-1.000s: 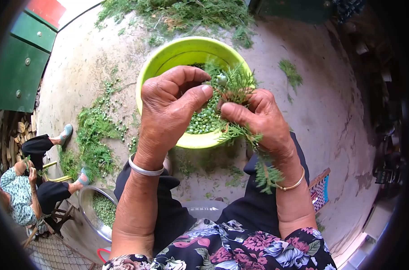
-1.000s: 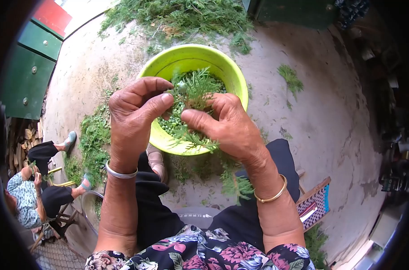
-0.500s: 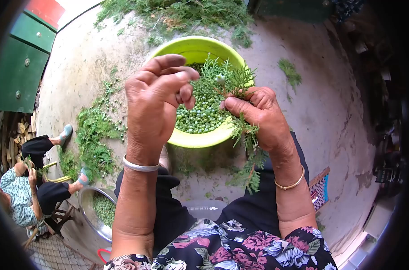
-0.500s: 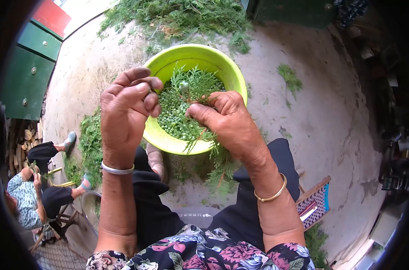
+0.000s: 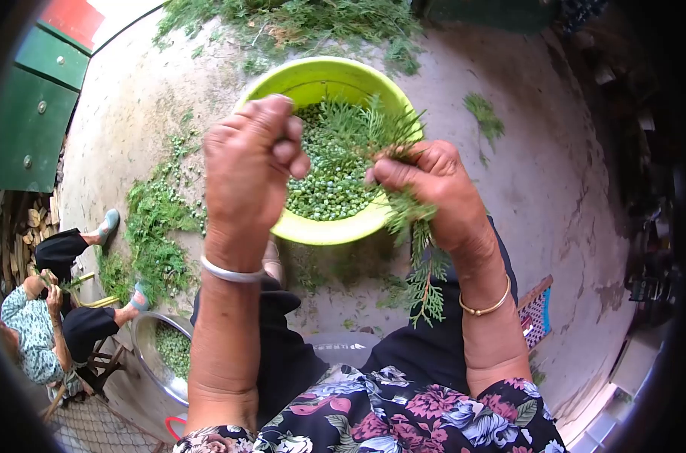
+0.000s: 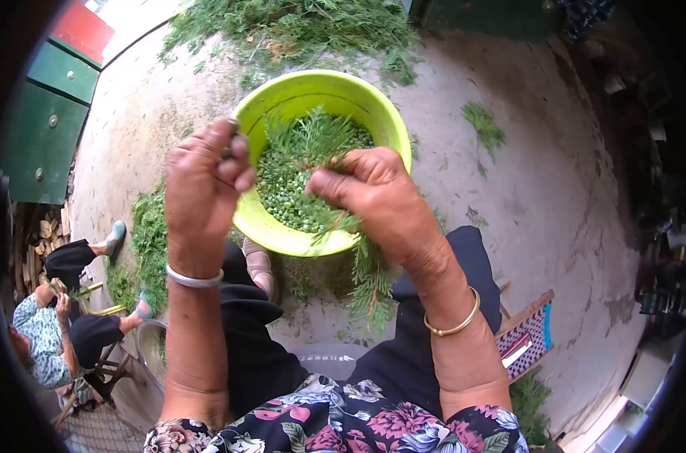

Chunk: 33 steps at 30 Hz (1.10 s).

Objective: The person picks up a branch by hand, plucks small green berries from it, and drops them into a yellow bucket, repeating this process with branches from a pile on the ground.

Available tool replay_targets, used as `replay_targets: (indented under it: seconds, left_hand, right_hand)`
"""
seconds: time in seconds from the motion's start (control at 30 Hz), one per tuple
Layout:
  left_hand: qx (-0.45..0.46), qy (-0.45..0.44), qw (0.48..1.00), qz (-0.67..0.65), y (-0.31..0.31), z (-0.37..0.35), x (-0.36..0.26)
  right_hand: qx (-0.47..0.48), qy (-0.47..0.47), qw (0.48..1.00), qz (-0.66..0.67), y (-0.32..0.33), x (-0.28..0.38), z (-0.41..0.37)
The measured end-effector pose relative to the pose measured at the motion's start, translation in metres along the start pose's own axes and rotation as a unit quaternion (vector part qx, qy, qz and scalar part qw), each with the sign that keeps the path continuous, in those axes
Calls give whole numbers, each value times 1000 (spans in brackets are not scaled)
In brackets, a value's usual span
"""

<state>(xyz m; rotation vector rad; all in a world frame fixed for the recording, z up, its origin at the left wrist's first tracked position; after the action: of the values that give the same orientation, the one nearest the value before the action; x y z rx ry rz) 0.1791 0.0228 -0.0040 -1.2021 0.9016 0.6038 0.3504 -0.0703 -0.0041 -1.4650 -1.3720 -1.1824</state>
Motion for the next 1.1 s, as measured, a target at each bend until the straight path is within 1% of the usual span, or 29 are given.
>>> replay_targets:
  seconds: [0.03,0.07,0.1,0.13,0.17,0.2,0.23,0.27,0.3,0.33,0.37,0.4,0.47,0.53,0.57,0.6,0.67,0.7,0.73,0.77,0.8,0.83,0.87,0.9,0.93,1.0,1.03,1.07,1.1]
  left_hand:
    - [-19,12,1000,18,4,3,-5]
    - [-38,24,998,35,6,5,-8]
    - [-35,26,998,34,9,5,-4]
    - [23,-70,951,301,11,4,-3]
    - [78,-162,821,542,9,2,-2]
    - [109,-240,659,705,5,-1,-3]
    - [118,-288,604,734,-1,-3,-4]
    - [126,-336,544,758,-7,-5,-5]
    - [128,-338,544,757,-13,-7,-8]
    - [153,-204,718,648,-15,-7,-7]
    - [169,-55,848,499,-18,-11,-3]
    - [165,3,919,358,-21,-20,7]
    - [267,72,909,312,-32,-31,15]
    - [311,158,891,291,-44,-41,16]
    - [282,139,907,281,-47,-44,19]
    - [284,140,906,282,-47,-45,19]
    - [229,122,933,251,-45,-43,17]
    - [228,105,931,265,-39,-40,14]
    - [208,50,933,291,-42,-38,11]
    - [215,54,919,326,-39,-36,9]
    - [222,57,904,361,-34,-34,6]
    - [220,53,903,366,-29,-34,6]
    - [232,72,888,390,-21,-37,10]
    - [243,92,872,415,-13,-38,14]
    - [303,70,816,487,-6,-37,14]
    - [337,133,769,527,-3,-41,18]
    - [339,168,748,545,0,-42,24]
    - [337,167,746,549,7,-37,31]
    - [305,174,790,502,19,-24,38]
  right_hand:
    - [27,-69,992,101,4,1,-2]
    - [53,-137,969,200,8,1,-4]
    - [95,-47,977,187,19,-2,4]
    - [91,-47,977,186,17,-6,5]
    - [79,-37,941,327,15,-9,6]
    - [66,-24,885,460,15,-11,6]
    - [87,-14,875,476,19,-12,8]
    - [85,-12,875,476,19,-11,8]
    - [77,-8,866,494,19,-10,9]
    - [69,-3,857,511,20,-9,9]
    - [97,28,852,514,22,-11,12]
    - [95,30,852,514,23,-11,13]
    - [70,21,846,528,24,-12,14]
    - [66,9,842,536,26,-11,14]
    - [64,-5,836,545,26,-11,14]
    - [63,-5,836,545,25,-7,13]
    - [-26,-66,896,439,24,-1,13]
    - [-75,-43,939,334,35,-14,15]
    - [-75,-43,937,337,43,-23,14]
    - [-164,-8,981,102,53,-27,10]
    - [-242,27,960,-140,59,-27,8]
    - [-240,31,961,-137,63,-23,9]
    - [-291,-11,957,-8,69,-18,10]
    - [-335,-56,933,121,74,-17,9]
    - [-329,-53,934,128,77,-16,8]
    - [-324,-91,928,158,83,-16,5]
    - [-324,-92,928,158,81,-13,4]
    - [-321,-91,929,161,81,-13,4]
    - [-297,-95,932,187,80,-13,4]
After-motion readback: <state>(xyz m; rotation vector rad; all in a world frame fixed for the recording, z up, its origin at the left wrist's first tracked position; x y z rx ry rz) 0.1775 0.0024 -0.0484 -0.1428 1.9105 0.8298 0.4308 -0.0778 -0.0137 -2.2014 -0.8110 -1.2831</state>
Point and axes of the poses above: each hand's wrist, its own z-axis towards the middle knuckle, its own y-axis out of the back of the hand, x = y × z, the point moved 2 cm from there along z, towards the middle knuckle, and after that the axes turned 12 degrees about -y, right-handed, at the moved point
